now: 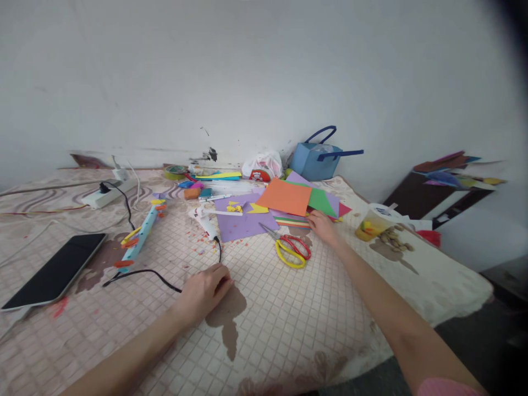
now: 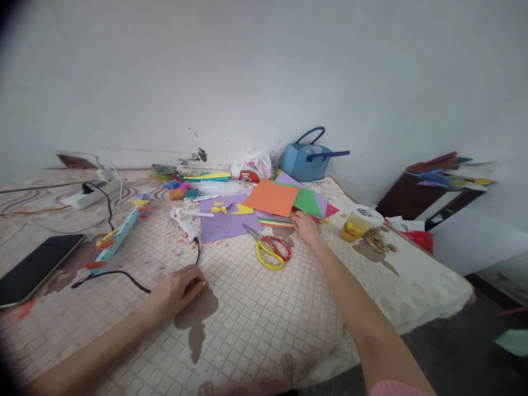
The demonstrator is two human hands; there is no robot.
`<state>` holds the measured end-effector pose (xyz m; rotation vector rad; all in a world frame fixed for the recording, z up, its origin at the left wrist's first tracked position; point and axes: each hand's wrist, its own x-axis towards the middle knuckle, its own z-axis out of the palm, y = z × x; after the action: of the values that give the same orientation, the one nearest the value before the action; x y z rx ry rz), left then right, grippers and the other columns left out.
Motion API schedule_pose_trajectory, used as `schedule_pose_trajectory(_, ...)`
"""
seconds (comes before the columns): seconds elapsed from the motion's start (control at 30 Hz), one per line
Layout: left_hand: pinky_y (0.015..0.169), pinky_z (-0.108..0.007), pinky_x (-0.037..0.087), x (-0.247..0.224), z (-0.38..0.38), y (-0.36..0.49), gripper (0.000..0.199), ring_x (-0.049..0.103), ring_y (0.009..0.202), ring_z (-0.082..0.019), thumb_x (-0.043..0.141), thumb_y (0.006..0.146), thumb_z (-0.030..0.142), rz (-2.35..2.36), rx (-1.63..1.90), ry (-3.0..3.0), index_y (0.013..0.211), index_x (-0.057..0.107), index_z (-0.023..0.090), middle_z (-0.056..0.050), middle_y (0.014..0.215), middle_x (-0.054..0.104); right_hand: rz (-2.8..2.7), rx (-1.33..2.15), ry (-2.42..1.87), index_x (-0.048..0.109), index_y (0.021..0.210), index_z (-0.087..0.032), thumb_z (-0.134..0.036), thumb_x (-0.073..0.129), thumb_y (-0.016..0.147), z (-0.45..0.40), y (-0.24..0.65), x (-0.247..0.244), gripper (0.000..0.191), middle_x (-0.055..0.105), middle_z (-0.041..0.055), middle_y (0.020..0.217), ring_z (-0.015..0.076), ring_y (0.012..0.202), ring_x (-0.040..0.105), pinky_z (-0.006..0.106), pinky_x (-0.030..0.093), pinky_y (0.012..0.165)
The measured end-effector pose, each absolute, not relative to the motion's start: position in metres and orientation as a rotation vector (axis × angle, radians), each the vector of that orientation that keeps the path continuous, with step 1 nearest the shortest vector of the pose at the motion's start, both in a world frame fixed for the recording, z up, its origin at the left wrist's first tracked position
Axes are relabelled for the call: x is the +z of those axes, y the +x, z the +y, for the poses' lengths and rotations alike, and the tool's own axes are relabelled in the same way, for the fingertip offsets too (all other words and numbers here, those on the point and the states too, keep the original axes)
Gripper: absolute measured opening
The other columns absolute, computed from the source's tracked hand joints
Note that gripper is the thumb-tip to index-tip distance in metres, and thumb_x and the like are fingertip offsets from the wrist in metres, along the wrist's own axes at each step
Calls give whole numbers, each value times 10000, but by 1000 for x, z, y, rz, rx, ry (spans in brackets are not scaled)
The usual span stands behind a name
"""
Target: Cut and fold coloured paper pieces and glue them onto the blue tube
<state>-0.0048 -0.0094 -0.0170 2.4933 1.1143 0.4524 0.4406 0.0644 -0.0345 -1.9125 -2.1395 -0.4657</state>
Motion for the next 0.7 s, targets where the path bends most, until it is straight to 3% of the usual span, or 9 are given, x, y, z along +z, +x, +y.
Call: schedule_pose_trajectory(0.7,652,-272,421,-13,-9,-3,247,580,744,-163,368,904,324,1118,419,2484,804,548,188,-42,852,621,-2151,-550,-1935,695,938,-194,-155,424,879,60,436,-39,280,601,103,930,249,944,500,336,413,821)
